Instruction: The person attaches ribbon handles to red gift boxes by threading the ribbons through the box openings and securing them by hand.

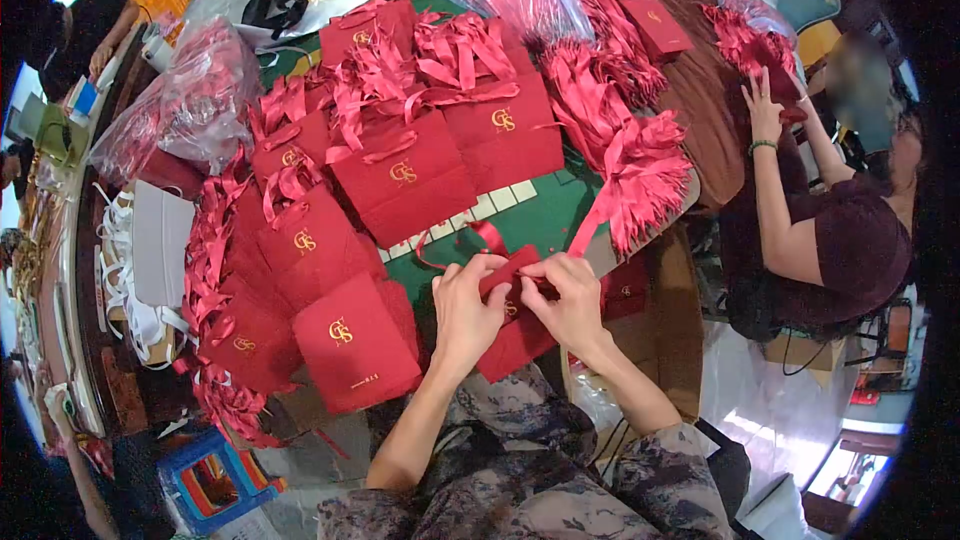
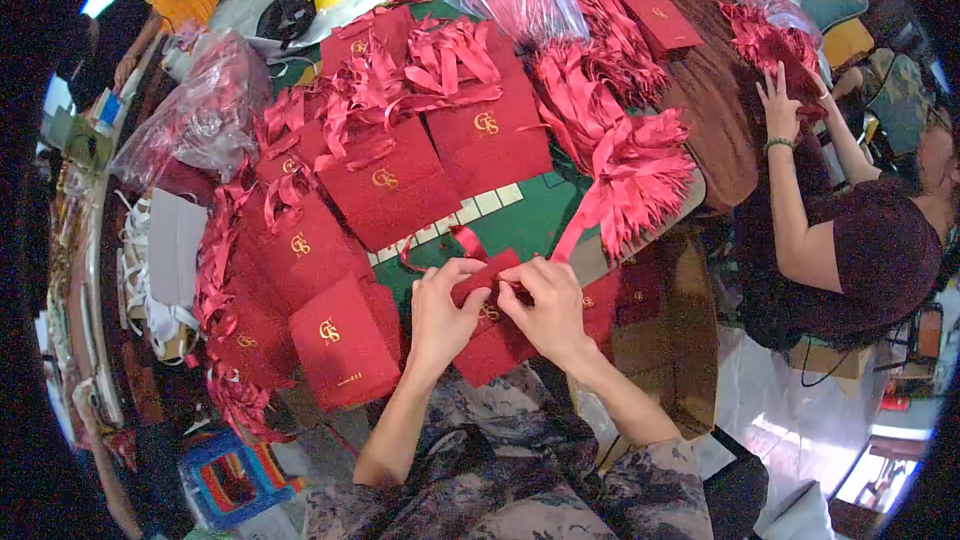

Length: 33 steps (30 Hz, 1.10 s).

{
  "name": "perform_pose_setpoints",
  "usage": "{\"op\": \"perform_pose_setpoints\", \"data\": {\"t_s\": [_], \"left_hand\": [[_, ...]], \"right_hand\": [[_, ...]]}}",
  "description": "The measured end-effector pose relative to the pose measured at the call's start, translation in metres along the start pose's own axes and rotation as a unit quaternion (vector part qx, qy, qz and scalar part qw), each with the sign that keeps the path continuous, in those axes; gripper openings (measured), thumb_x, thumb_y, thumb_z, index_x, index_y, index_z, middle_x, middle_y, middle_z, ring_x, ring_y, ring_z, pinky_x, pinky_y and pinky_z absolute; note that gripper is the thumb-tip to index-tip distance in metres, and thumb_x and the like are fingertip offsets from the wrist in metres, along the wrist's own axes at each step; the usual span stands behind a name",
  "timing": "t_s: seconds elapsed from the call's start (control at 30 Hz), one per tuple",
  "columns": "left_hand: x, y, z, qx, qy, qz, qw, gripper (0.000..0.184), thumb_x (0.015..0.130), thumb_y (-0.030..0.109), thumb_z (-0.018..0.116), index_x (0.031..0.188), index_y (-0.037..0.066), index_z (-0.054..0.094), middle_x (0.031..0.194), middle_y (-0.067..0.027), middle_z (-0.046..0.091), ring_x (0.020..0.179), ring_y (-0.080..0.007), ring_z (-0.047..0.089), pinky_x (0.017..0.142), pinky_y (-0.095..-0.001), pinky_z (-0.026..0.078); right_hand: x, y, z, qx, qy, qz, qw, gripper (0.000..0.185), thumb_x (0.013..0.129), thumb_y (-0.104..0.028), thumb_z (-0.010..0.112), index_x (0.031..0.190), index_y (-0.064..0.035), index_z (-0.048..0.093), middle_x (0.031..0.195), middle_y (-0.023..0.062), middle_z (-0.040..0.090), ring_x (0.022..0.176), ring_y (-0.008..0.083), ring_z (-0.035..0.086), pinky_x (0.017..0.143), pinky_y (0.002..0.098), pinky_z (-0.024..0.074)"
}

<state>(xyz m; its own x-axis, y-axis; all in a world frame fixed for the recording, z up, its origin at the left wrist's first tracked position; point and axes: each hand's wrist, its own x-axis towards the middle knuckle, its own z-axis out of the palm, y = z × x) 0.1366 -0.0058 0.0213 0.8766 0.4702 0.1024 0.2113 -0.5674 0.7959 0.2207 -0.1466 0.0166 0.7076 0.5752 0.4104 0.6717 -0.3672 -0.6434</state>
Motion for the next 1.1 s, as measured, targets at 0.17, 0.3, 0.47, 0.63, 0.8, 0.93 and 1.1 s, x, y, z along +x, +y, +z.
{"op": "perform_pose_setpoints", "data": {"t_s": [0.17, 0.3, 0.47, 0.63, 0.8, 0.93, 1.1], "left_hand": [[-0.002, 0.002, 0.001, 0.01, 0.012, 0.011, 1.0, 0.027, 0.078, 0.006, 0.072, 0.104, 0.009, 0.067, 0.097, -0.0065, 0.072, 0.087, -0.0273, 0.061, 0.08, -0.0402, 0.041], [-0.003, 0.006, 0.002, 0.03, 0.02, 0.006, 0.999, 0.026, 0.08, 0.008, 0.072, 0.105, 0.009, 0.068, 0.096, -0.0068, 0.072, 0.09, -0.0261, 0.061, 0.082, -0.0386, 0.04], [-0.002, 0.009, -0.002, 0.044, 0.018, 0.013, 0.999, 0.025, 0.08, 0.006, 0.071, 0.104, 0.009, 0.068, 0.096, -0.0067, 0.072, 0.089, -0.0266, 0.061, 0.082, -0.0385, 0.041], [-0.002, 0.006, -0.002, 0.027, 0.016, 0.01, 0.999, 0.026, 0.079, 0.004, 0.071, 0.105, 0.009, 0.068, 0.094, -0.0075, 0.072, 0.09, -0.0275, 0.062, 0.082, -0.0388, 0.042], [0.0, 0.004, -0.004, 0.015, -0.006, -0.018, 1.0, 0.027, 0.079, 0.004, 0.072, 0.105, 0.008, 0.066, 0.095, -0.008, 0.072, 0.093, -0.0278, 0.063, 0.085, -0.0391, 0.042], [-0.001, 0.004, -0.004, -0.025, 0.014, -0.025, 0.999, 0.024, 0.08, 0.006, 0.072, 0.102, 0.007, 0.064, 0.095, -0.0077, 0.071, 0.097, -0.028, 0.064, 0.087, -0.0397, 0.042], [-0.001, 0.011, -0.002, 0.016, -0.005, 0.004, 1.0, 0.02, 0.081, 0.007, 0.071, 0.1, 0.008, 0.063, 0.09, -0.0067, 0.07, 0.092, -0.0272, 0.063, 0.084, -0.0392, 0.041]], "right_hand": [[0.0, -0.005, 0.003, -0.033, 0.027, 0.018, 0.999, 0.011, 0.076, -0.009, 0.074, 0.085, -0.0063, 0.068, 0.078, 0.0082, 0.065, 0.072, 0.029, 0.063, 0.069, 0.0399, 0.047], [0.002, -0.007, 0.007, -0.032, 0.04, 0.02, 0.999, 0.012, 0.074, -0.008, 0.075, 0.082, -0.0063, 0.066, 0.075, 0.0083, 0.063, 0.071, 0.0292, 0.061, 0.067, 0.0404, 0.0457], [0.002, -0.005, 0.011, -0.135, 0.046, -0.115, 0.983, 0.02, 0.074, -0.008, 0.075, 0.09, -0.0081, 0.063, 0.077, 0.0067, 0.056, 0.071, 0.0259, 0.058, 0.074, 0.0403, 0.0452], [-0.001, -0.002, 0.014, -0.149, 0.049, -0.131, 0.979, 0.021, 0.074, -0.006, 0.075, 0.091, -0.0077, 0.062, 0.079, 0.005, 0.056, 0.072, 0.0236, 0.058, 0.072, 0.0392, 0.0435], [-0.006, -0.001, 0.018, -0.14, 0.049, -0.114, 0.982, 0.027, 0.077, -0.008, 0.075, 0.101, -0.0077, 0.064, 0.082, 0.0052, 0.06, 0.076, 0.0235, 0.061, 0.076, 0.0391, 0.0459], [0.0, -0.007, 0.006, -0.081, 0.046, -0.068, 0.993, 0.025, 0.077, -0.008, 0.076, 0.099, -0.008, 0.064, 0.083, 0.0053, 0.064, 0.078, 0.0248, 0.063, 0.076, 0.0388, 0.0476], [0.001, -0.007, 0.006, -0.098, 0.024, -0.08, 0.992, 0.018, 0.079, -0.009, 0.074, 0.094, -0.0078, 0.064, 0.086, 0.0067, 0.063, 0.081, 0.0259, 0.063, 0.075, 0.0386, 0.0481]]}}
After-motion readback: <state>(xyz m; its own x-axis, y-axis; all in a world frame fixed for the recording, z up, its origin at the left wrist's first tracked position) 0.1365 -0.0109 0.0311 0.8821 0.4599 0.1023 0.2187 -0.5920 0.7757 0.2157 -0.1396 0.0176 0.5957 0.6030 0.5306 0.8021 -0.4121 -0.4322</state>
